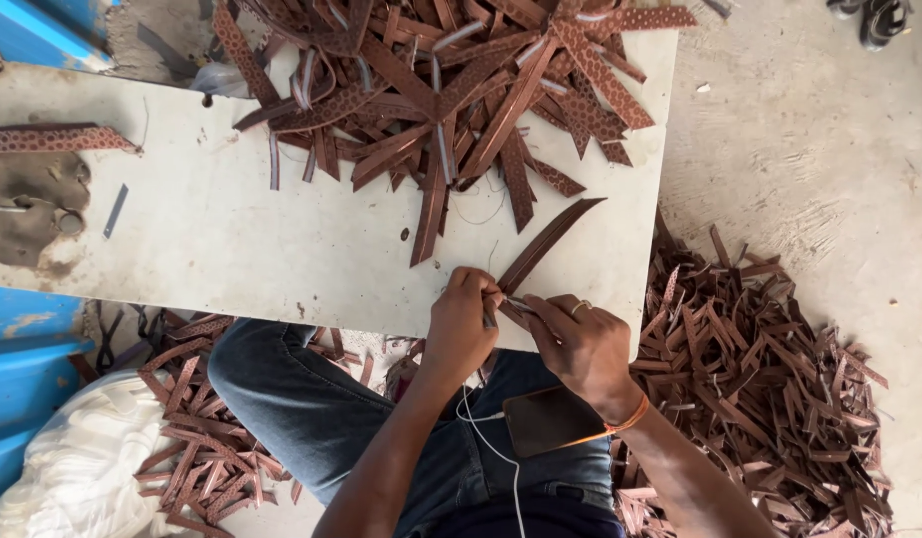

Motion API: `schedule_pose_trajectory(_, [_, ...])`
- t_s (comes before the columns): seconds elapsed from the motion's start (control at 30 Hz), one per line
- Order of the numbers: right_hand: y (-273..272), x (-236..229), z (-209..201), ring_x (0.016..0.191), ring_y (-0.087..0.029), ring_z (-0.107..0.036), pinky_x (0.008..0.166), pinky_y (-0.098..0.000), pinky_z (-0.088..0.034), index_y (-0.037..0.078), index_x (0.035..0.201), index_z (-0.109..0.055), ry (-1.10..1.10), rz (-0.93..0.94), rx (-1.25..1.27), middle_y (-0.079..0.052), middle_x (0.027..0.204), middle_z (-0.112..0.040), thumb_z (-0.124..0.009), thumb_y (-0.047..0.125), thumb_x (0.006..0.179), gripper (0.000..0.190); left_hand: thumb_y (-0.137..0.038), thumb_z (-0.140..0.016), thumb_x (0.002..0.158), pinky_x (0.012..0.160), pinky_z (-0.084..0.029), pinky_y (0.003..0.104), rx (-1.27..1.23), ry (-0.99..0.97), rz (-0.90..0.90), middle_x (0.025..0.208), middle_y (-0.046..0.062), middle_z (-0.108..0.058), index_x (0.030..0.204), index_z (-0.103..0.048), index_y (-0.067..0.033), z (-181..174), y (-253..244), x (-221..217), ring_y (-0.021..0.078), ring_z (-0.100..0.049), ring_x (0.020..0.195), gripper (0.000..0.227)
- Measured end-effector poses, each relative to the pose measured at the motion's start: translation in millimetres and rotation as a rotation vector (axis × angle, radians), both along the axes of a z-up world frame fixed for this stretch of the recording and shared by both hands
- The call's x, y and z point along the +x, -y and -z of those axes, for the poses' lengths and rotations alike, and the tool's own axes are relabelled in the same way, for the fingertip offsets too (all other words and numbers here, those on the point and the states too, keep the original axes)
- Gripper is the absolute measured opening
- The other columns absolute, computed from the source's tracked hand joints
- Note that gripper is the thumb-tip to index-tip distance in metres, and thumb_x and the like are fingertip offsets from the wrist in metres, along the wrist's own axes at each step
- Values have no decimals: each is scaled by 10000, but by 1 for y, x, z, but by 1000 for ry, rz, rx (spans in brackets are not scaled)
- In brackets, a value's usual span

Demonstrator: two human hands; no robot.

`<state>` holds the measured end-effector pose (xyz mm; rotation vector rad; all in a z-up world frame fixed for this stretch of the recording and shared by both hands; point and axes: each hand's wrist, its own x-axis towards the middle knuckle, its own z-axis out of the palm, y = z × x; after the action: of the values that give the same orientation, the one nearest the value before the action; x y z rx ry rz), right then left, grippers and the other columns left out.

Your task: Trimming and preparing patterned leather straps using a small hand tool in a manufacturing setting.

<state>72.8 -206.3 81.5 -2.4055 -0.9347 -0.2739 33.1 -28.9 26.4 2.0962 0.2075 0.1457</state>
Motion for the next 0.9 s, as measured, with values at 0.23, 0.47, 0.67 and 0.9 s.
schedule_pose_trajectory(0.23, [3,3,20,397,-103,-509,344,-302,-375,98,1039,-812,-24,19,-126,-34,754,-733,-767,179,905,162,-22,-664,936,686,-557,440,122,48,-17,1053,129,-603,956,-573,0,1,15,-8,328,-690,823,96])
schedule_pose_trajectory(0.47, [2,5,7,427,-81,-495,364,-283,-371,93,1066,-795,-58,-28,-10,-20,724,-698,-747,166,931,160,-59,-659,966,620,-565,441,-19,-64,-87,1047,122,-576,966,-542,-15,-2,1,-4,336,-697,768,124])
schedule_pose_trajectory(0.67, [0,8,2,402,-94,-498,344,-279,-373,98,1035,-800,-70,-49,-42,-42,754,-723,-757,163,895,161,-59,-658,971,625,-551,456,54,9,-67,1062,127,-568,989,-533,-16,-1,8,-8,360,-691,786,134])
schedule_pose_trajectory(0.9, [6,6,28,331,-121,-483,304,-314,-364,96,1009,-821,-130,-36,-115,-33,686,-729,-764,195,930,139,-64,-638,988,643,-569,450,-17,-90,-100,1081,138,-554,998,-535,-19,14,-1,-10,344,-706,760,113])
